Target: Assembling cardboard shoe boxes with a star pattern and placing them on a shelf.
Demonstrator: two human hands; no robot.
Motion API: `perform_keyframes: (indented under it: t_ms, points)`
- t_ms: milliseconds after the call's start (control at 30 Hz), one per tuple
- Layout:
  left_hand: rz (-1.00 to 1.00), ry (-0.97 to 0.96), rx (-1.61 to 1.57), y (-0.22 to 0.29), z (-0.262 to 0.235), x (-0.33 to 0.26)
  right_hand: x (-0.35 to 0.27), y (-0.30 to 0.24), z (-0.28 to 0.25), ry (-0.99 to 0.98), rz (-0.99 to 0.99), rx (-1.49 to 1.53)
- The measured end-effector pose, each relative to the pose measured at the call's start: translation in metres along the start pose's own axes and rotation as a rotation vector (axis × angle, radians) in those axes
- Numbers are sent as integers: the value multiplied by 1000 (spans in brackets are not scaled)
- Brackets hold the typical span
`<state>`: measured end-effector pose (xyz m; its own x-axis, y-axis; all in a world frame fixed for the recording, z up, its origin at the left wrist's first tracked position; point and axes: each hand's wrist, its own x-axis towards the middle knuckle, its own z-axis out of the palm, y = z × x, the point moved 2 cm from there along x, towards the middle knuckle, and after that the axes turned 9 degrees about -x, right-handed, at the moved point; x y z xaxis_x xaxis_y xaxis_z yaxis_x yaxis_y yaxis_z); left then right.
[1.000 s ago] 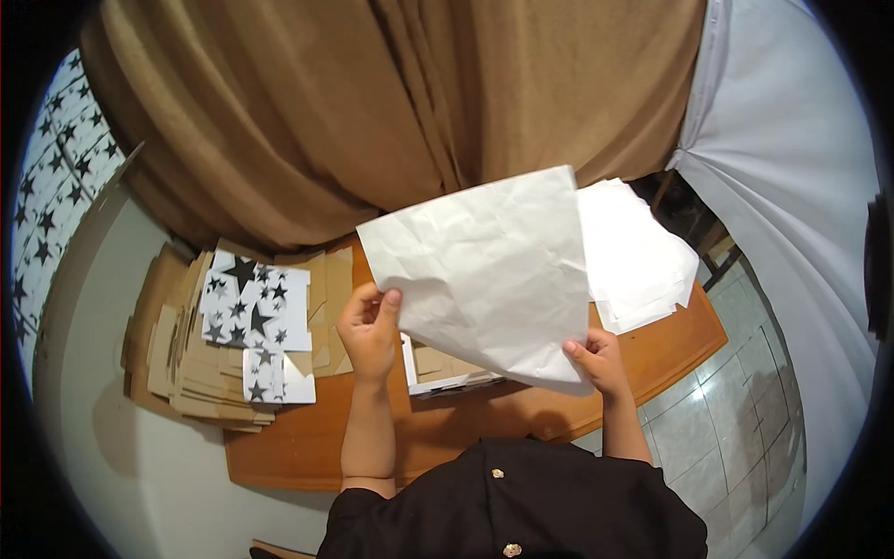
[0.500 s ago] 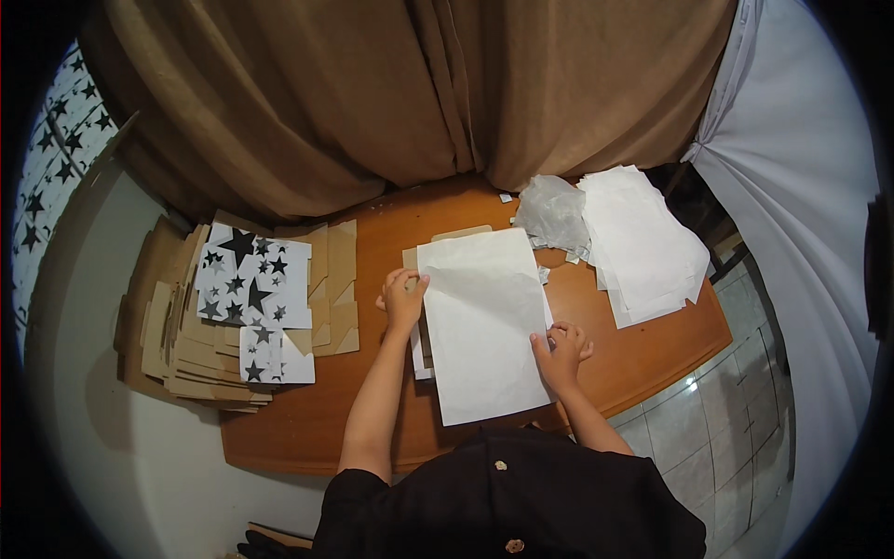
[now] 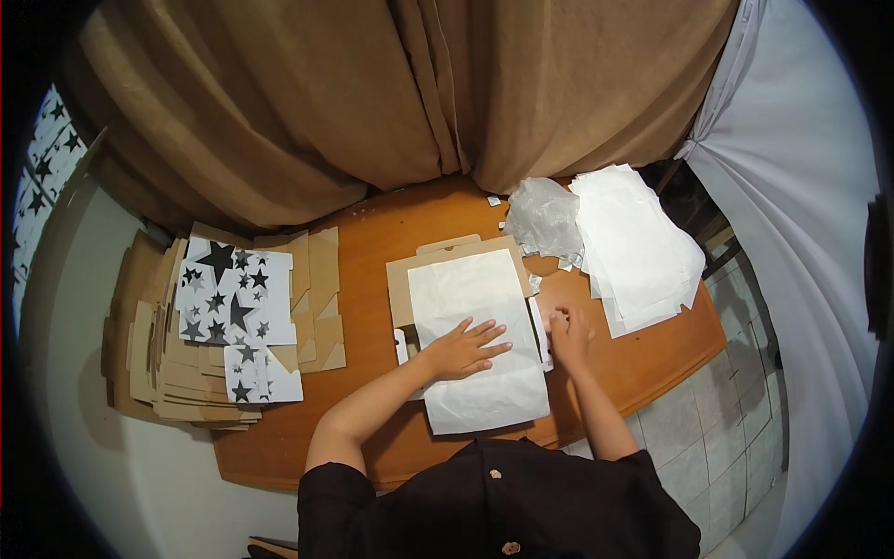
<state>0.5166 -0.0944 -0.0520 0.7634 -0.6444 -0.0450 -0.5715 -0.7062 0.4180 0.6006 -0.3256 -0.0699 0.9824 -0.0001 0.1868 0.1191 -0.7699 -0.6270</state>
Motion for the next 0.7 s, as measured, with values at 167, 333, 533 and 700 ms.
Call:
perform_keyframes:
  t_ms: [167,333,533,700]
  points:
    - [20,-56,-23,-17,22,4,61,26,36,-335,-174,-16]
    - [25,-86,-122,-36,52,12,68,14,69,-246,-277,-282]
    - [1,-162,-145,-41,68,14,57,17,78,-119,-310,-429]
    - [-168,-204,-578,-34,21,-7,52,12,54,72,-284,-301]
